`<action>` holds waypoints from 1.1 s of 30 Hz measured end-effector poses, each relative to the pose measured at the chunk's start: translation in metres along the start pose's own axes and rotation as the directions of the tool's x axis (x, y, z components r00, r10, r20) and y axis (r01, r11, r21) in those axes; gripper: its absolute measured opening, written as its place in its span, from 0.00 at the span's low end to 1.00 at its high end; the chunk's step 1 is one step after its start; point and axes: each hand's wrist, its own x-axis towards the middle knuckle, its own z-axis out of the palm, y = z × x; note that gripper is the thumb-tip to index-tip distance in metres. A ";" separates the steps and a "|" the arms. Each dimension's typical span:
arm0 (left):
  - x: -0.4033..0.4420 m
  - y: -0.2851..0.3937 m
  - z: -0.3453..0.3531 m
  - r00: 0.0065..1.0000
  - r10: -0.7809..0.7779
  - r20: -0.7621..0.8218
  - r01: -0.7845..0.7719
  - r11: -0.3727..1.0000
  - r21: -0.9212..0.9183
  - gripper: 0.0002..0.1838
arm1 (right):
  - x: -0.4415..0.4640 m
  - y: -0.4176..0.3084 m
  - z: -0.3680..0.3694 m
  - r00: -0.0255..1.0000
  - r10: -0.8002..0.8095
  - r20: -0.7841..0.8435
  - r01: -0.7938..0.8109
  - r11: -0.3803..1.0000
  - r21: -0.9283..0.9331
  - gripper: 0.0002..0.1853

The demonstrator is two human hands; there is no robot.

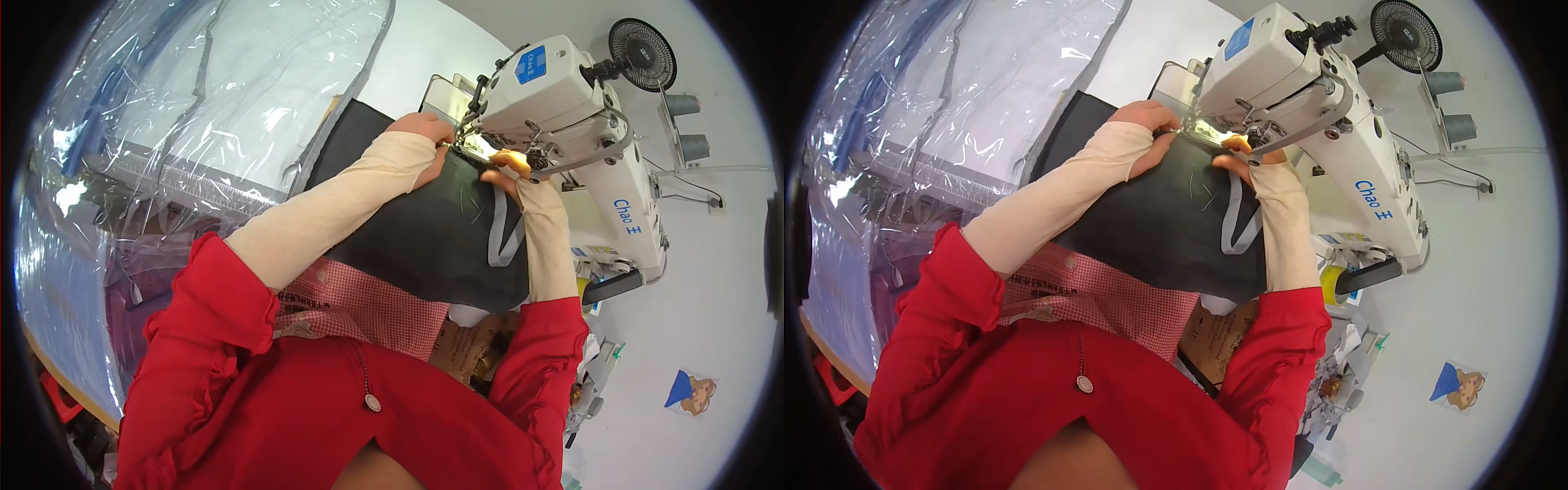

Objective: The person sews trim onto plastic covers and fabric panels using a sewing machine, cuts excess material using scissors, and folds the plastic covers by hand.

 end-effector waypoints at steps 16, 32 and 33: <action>0.018 0.009 0.010 0.986 -0.025 0.167 -0.014 0.973 0.230 0.07 | -0.004 -0.014 0.005 0.999 0.037 -0.026 -0.040 0.992 -0.122 0.16; 0.028 -0.004 -0.010 0.960 0.058 0.275 -0.130 0.958 0.254 0.16 | -0.039 -0.024 0.025 0.916 0.111 -0.385 -0.217 0.945 -0.245 0.08; 0.030 -0.007 -0.011 0.945 0.036 0.325 -0.104 0.975 0.195 0.19 | -0.039 -0.025 0.026 0.913 0.082 -0.399 -0.199 0.944 -0.262 0.08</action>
